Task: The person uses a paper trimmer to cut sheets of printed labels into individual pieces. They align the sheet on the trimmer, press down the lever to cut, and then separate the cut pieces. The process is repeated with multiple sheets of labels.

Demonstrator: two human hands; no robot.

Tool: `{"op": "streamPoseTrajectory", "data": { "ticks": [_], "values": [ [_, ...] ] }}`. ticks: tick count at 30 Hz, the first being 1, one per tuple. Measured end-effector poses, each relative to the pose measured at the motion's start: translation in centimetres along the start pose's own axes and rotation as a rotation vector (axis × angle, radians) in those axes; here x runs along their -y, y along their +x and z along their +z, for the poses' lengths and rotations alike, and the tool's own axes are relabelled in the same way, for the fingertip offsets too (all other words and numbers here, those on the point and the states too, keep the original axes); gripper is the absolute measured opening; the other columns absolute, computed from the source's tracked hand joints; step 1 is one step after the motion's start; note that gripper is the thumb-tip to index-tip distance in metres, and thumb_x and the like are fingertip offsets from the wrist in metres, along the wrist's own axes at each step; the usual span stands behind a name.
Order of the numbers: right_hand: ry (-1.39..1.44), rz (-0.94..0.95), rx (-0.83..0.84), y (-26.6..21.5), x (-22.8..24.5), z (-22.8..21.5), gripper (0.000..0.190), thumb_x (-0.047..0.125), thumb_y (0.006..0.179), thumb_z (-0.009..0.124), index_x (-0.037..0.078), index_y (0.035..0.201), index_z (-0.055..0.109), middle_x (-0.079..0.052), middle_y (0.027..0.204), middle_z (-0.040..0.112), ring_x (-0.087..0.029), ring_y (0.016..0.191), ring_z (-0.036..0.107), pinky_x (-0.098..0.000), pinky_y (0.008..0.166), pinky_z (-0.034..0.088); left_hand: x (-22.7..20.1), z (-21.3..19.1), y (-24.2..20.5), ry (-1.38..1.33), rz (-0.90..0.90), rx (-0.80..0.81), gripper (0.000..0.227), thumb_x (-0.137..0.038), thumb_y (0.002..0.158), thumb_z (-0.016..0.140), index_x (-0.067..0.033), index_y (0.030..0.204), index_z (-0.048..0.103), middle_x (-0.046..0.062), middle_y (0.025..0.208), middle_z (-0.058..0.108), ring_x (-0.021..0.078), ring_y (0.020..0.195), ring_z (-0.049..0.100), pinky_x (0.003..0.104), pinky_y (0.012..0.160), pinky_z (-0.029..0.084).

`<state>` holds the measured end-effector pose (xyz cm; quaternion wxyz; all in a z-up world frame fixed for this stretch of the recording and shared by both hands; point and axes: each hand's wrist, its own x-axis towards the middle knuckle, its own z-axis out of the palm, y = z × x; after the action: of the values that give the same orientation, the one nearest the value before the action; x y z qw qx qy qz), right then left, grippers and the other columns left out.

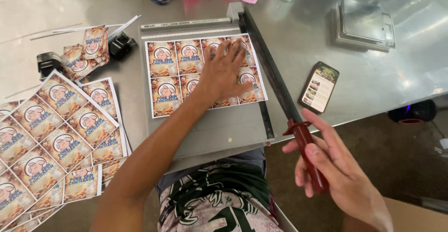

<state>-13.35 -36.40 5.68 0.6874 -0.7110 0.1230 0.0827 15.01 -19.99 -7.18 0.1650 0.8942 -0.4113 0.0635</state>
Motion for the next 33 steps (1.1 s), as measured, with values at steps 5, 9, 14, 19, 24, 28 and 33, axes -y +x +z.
{"op": "streamPoseTrajectory", "data": {
  "ticks": [5, 9, 14, 19, 24, 28, 33],
  "values": [
    [0.058, 0.128, -0.138, 0.1, 0.7, 2.1, 0.066, 0.017, 0.098, 0.039, 0.019, 0.163, 0.027, -0.015, 0.11, 0.063, -0.013, 0.065, 0.058, -0.0279, 0.043, 0.05, -0.3, 0.0, -0.1, 0.014, -0.014, 0.031, 0.101, -0.069, 0.075, 0.068, -0.0049, 0.149, 0.045, 0.013, 0.161, 0.033, 0.0358, 0.146, 0.028, 0.068, 0.111, 0.021],
    [0.06, 0.06, -0.174, 0.3, 0.4, 3.1, 0.056, 0.015, 0.101, 0.039, 0.014, 0.157, 0.031, -0.012, 0.101, 0.058, -0.009, 0.055, 0.044, -0.0236, 0.037, 0.038, -0.3, 0.0, 0.0, 0.023, -0.018, 0.051, 0.101, -0.07, 0.076, 0.066, -0.005, 0.15, 0.043, 0.014, 0.162, 0.031, 0.036, 0.147, 0.026, 0.069, 0.111, 0.019],
    [0.126, 0.101, -0.253, 0.4, -1.7, 4.2, 0.051, 0.014, 0.101, 0.037, 0.017, 0.151, 0.033, -0.008, 0.093, 0.052, -0.007, 0.049, 0.039, -0.0226, 0.035, 0.032, -0.1, 0.6, -0.2, 0.047, -0.001, 0.052, 0.101, -0.072, 0.08, 0.061, -0.0035, 0.151, 0.043, 0.014, 0.163, 0.03, 0.035, 0.148, 0.024, 0.069, 0.112, 0.019],
    [0.153, 0.108, -0.276, 0.5, -3.9, 4.4, 0.048, 0.013, 0.102, 0.037, 0.018, 0.149, 0.035, -0.007, 0.089, 0.052, -0.007, 0.047, 0.037, -0.0227, 0.036, 0.03, 0.0, 0.8, -0.1, 0.05, -0.001, 0.046, 0.099, -0.07, 0.079, 0.061, -0.0048, 0.152, 0.043, 0.014, 0.163, 0.03, 0.0346, 0.149, 0.024, 0.07, 0.113, 0.018],
    [0.223, 0.096, -0.285, 0.7, -7.0, 4.5, 0.045, 0.012, 0.102, 0.037, 0.017, 0.147, 0.035, -0.007, 0.09, 0.051, -0.007, 0.047, 0.036, -0.023, 0.037, 0.03, 0.1, 0.9, 0.0, 0.052, 0.003, 0.055, 0.097, -0.071, 0.081, 0.059, -0.0053, 0.151, 0.042, 0.014, 0.163, 0.029, 0.0354, 0.148, 0.024, 0.072, 0.111, 0.018],
    [0.207, 0.05, -0.308, 1.2, -9.9, 4.5, 0.045, 0.011, 0.102, 0.037, 0.016, 0.146, 0.035, -0.007, 0.09, 0.05, -0.007, 0.049, 0.037, -0.023, 0.039, 0.031, 0.1, 0.9, 0.1, 0.072, 0.009, 0.071, 0.098, -0.07, 0.081, 0.06, -0.0052, 0.152, 0.04, 0.014, 0.163, 0.028, 0.0363, 0.148, 0.023, 0.072, 0.11, 0.019],
    [0.3, 0.023, -0.265, 1.7, -11.7, 4.8, 0.045, 0.012, 0.103, 0.039, 0.015, 0.148, 0.035, -0.008, 0.089, 0.05, -0.007, 0.05, 0.038, -0.0238, 0.04, 0.034, 0.1, 0.5, 0.2, 0.059, 0.005, 0.077, 0.098, -0.066, 0.081, 0.062, -0.006, 0.154, 0.037, 0.013, 0.163, 0.029, 0.0362, 0.149, 0.023, 0.072, 0.112, 0.019]
  ]
}}
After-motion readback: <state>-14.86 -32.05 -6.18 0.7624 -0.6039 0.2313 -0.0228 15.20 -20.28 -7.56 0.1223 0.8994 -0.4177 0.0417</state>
